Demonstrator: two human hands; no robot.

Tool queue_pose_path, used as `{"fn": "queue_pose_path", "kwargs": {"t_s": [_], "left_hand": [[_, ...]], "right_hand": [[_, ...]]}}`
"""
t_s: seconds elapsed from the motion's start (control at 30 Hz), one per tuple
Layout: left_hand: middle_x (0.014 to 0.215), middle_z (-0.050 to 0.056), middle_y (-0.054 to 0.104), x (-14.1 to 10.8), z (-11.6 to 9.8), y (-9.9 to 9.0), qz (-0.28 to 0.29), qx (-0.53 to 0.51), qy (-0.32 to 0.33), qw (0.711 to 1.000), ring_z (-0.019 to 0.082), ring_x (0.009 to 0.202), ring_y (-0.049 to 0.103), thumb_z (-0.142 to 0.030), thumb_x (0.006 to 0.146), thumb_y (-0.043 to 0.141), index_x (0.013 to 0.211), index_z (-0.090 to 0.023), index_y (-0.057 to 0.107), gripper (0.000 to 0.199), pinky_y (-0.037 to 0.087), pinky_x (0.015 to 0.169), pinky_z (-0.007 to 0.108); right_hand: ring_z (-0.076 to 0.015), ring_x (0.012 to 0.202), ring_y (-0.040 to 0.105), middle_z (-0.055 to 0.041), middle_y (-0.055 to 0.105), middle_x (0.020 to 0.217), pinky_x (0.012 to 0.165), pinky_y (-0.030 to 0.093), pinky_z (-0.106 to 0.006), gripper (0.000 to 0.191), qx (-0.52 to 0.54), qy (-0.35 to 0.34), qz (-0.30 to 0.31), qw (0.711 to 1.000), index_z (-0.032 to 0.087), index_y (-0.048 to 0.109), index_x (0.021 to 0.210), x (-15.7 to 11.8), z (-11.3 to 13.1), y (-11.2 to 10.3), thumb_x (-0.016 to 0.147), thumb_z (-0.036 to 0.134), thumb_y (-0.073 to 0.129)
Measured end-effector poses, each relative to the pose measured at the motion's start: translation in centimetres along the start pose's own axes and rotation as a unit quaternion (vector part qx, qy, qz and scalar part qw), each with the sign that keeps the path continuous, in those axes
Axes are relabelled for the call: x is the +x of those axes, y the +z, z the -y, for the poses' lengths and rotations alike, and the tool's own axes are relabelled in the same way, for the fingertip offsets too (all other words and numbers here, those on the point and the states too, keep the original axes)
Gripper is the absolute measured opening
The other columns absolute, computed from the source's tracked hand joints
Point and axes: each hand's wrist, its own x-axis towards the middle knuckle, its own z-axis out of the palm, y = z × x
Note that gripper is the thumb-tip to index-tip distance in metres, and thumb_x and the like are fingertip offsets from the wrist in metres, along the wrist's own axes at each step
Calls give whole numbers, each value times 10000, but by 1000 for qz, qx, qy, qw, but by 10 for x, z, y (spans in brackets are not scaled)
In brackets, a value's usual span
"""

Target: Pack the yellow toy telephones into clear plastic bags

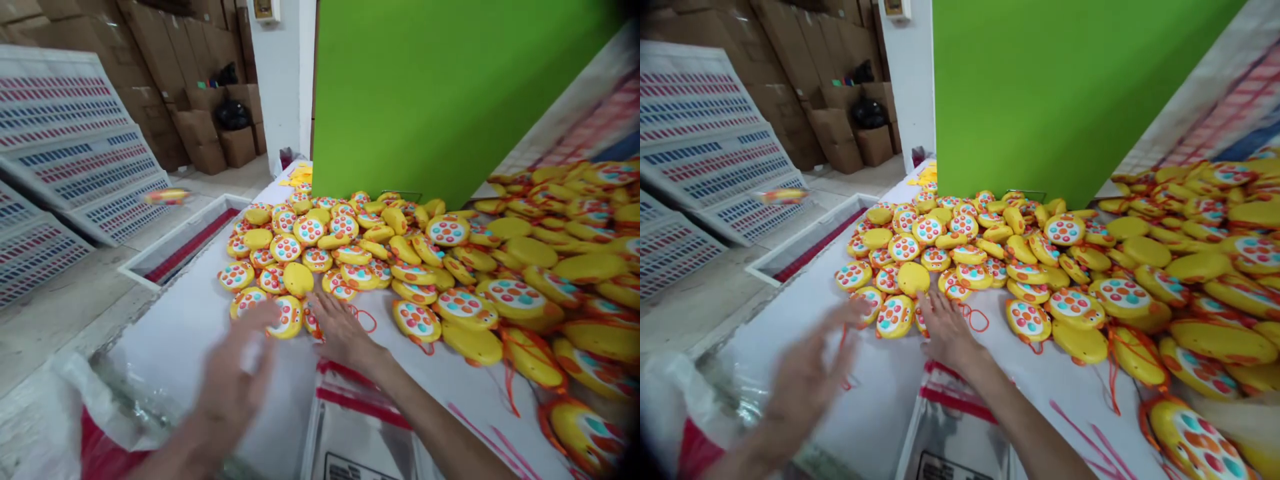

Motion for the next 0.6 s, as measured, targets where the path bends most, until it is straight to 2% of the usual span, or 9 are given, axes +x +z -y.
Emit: {"fn": "queue_pose_path", "kwargs": {"t_s": [0.03,0.07,0.1,0.17,0.23,0.3,0.37,0.47,0.6], "left_hand": [[1023,76,664,-23,11,27,98,29,116,988,215,1011,595,-221,807,518,926,-190,600,148,474,907,363],[1020,95,663,-45,22,54,161,51,222,960,214,1003,595,-202,829,472,965,-183,599,187,493,877,356],[1021,118,657,-66,33,80,186,78,272,941,237,1012,586,-219,836,464,959,-165,596,189,498,861,378],[949,116,662,-97,48,121,163,115,335,921,251,926,602,-316,836,500,863,-161,598,186,518,782,368],[951,125,651,-114,54,143,170,157,335,913,258,895,596,-338,816,545,882,-144,589,209,507,778,389],[939,122,643,-118,52,148,194,181,314,912,254,846,589,-316,790,584,942,-129,577,242,501,741,392],[932,108,639,-115,47,145,210,192,300,910,242,812,579,-258,790,578,1016,-129,559,261,491,702,373],[948,100,635,-110,42,139,200,200,316,906,229,818,568,-152,819,496,1116,-134,522,299,472,726,359],[846,76,618,-110,40,138,200,203,307,908,224,781,555,-76,799,464,986,-151,552,220,461,739,362]], "right_hand": [[-323,1355,208,-185,267,1468,1073,256,-500,887,-10,1,6,1000,101,219,1431,6,2,3,634,131,607],[-329,1352,207,-187,273,1464,1069,249,-514,874,-16,0,7,1000,107,224,1431,9,3,6,637,115,588],[-328,1353,203,-181,280,1462,1067,241,-524,852,-21,0,3,1000,121,237,1428,9,3,9,640,92,560],[-307,1358,194,-151,289,1461,1071,226,-526,833,-24,-3,-11,1000,160,265,1417,0,-2,12,627,45,504],[-270,1348,235,-126,325,1444,1080,238,-494,826,10,7,-34,999,182,278,1402,-19,-12,12,614,33,474],[-231,1302,336,-120,392,1399,1061,309,-435,800,92,42,-63,993,178,256,1392,-42,-25,7,629,50,462],[-210,1226,440,-118,460,1338,1012,382,-394,727,175,93,-95,976,171,252,1369,-65,-39,0,677,90,458],[-213,1104,533,-106,524,1249,947,433,-388,555,225,170,-146,948,170,345,1287,-95,-53,-8,749,195,480],[-203,1021,565,-89,557,1184,901,463,-358,481,286,230,-186,912,182,417,1217,-123,-53,-12,777,330,545]]}}
